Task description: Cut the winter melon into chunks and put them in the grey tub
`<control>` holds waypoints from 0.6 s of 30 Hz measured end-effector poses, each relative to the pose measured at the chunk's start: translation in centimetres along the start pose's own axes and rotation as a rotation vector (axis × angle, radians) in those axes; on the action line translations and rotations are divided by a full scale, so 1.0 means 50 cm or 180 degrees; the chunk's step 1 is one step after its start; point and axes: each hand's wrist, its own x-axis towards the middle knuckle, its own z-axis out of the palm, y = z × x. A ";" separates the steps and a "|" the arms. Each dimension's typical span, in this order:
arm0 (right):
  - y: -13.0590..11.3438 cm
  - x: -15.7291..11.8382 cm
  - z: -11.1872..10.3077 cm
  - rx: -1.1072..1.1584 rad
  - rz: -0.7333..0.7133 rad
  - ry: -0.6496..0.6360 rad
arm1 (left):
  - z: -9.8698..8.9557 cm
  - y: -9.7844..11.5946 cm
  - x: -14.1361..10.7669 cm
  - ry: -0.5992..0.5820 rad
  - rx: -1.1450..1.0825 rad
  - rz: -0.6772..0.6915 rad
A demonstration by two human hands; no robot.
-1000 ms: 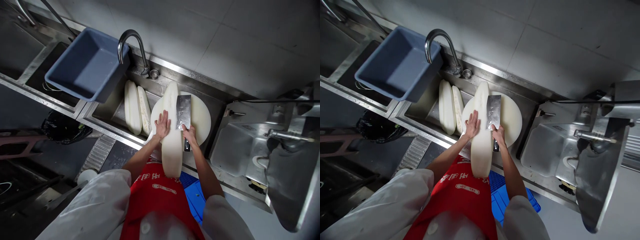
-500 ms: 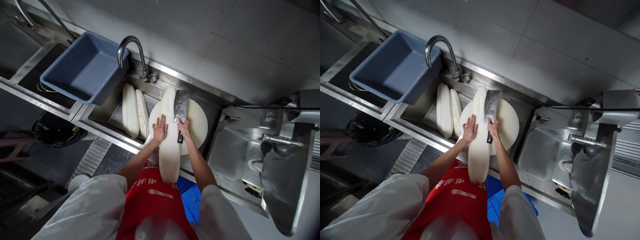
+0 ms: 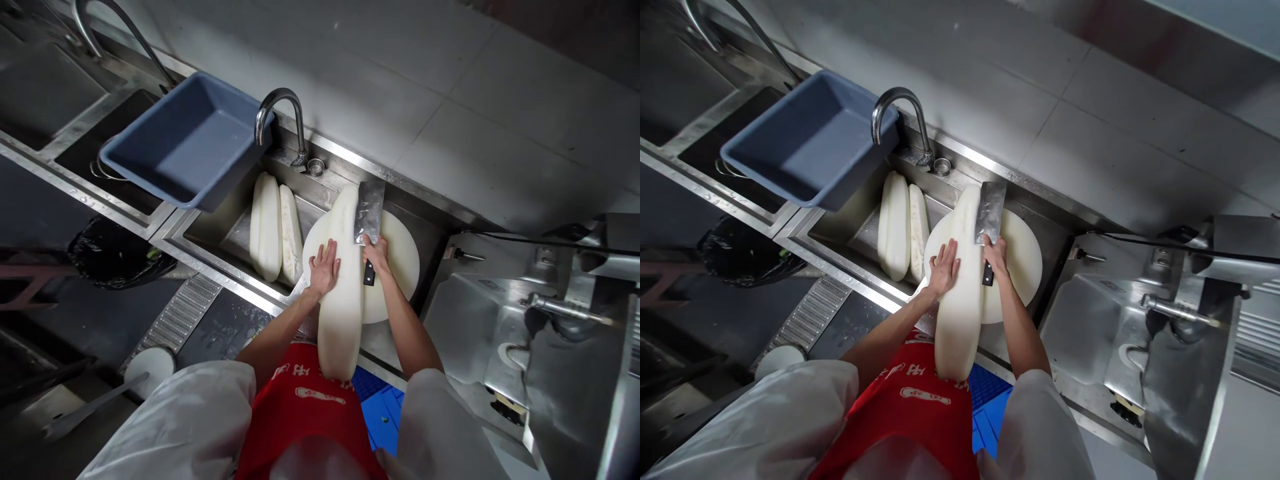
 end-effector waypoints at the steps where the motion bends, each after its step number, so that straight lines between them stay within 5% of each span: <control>1: 0.009 -0.016 -0.011 -0.0030 0.0014 -0.0071 | 0.001 -0.001 0.000 0.0011 -0.0013 0.0016; 9: 0.085 -0.149 -0.105 -0.0196 0.0448 -0.0620 | 0.005 -0.008 -0.001 0.0076 -0.0110 0.0082; 18: 0.093 -0.213 -0.183 -0.0663 0.0584 -0.1104 | 0.006 -0.015 0.003 0.0051 -0.0243 0.0085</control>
